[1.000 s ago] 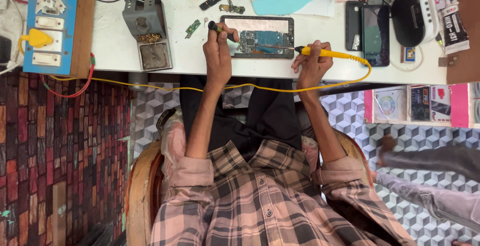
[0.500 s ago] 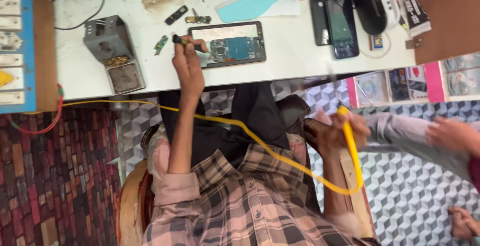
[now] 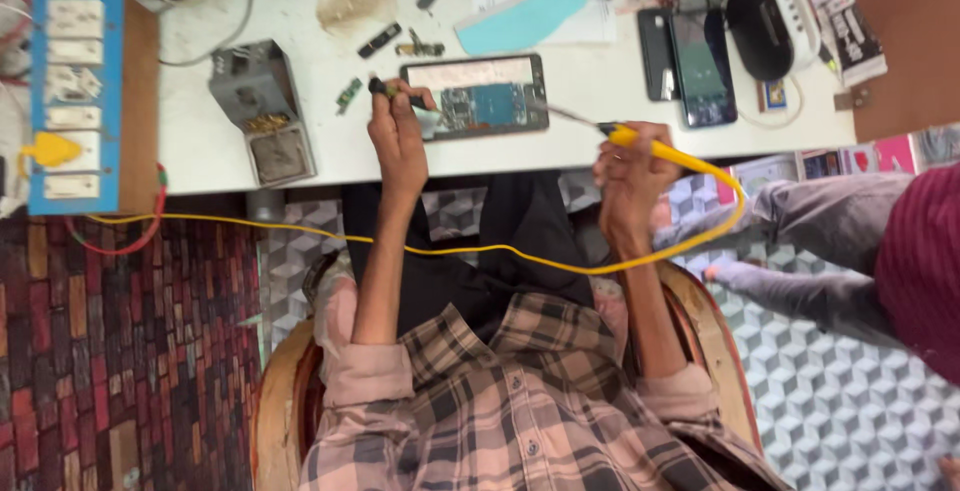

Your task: The person uses a hot air gun and a small tool to work on a disassembled mobile device motherboard placed on a workbench. They repeatedly apply heat and manipulate components on the circuit board throughout the clip.

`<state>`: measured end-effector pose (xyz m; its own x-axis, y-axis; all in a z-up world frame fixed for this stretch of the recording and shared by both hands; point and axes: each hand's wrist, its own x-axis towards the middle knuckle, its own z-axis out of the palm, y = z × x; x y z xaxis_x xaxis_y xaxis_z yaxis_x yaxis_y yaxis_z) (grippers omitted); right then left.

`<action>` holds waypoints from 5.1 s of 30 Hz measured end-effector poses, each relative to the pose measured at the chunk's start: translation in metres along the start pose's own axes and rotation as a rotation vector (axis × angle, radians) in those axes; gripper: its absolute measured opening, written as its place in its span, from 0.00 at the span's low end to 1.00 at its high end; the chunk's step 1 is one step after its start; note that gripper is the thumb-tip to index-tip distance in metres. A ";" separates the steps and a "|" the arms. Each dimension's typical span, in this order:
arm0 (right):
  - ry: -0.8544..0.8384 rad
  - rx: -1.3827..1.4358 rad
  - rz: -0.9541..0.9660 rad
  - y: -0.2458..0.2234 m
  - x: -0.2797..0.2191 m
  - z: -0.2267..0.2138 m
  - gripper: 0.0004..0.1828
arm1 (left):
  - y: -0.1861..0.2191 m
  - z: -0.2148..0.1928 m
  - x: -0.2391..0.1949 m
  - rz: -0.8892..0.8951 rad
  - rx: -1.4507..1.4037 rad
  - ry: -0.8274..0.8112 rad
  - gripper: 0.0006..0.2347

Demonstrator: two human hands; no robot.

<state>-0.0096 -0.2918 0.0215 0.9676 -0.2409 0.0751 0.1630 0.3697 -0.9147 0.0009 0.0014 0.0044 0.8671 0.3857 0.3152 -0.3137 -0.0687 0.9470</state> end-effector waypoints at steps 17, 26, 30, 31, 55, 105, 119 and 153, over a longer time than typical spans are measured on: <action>0.123 0.088 0.082 0.073 0.049 0.041 0.10 | 0.005 -0.001 -0.002 -0.020 -0.025 0.003 0.14; 0.093 0.095 0.103 0.066 0.046 0.044 0.11 | 0.004 0.000 0.001 -0.067 0.029 -0.005 0.14; 0.082 0.038 0.118 0.065 0.047 0.047 0.11 | 0.002 0.000 -0.003 -0.008 0.030 -0.001 0.14; 0.087 0.049 0.119 0.065 0.047 0.048 0.11 | 0.002 -0.001 -0.002 -0.021 0.027 -0.006 0.14; 0.054 0.007 0.052 0.062 0.045 0.051 0.12 | 0.002 0.000 -0.002 -0.027 0.025 -0.001 0.15; -0.060 -0.195 -0.046 0.000 0.025 0.065 0.16 | 0.000 0.000 -0.001 -0.063 0.020 0.010 0.15; -0.034 -0.081 0.039 0.053 0.035 0.043 0.15 | 0.001 0.001 0.003 0.007 0.012 0.013 0.16; -0.013 -0.126 0.061 0.051 0.035 0.047 0.14 | 0.000 0.001 0.002 -0.086 0.034 0.015 0.17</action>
<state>0.0419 -0.2399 -0.0036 0.9776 -0.2094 0.0221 0.0790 0.2674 -0.9603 0.0032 0.0008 0.0048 0.8843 0.4053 0.2319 -0.2246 -0.0661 0.9722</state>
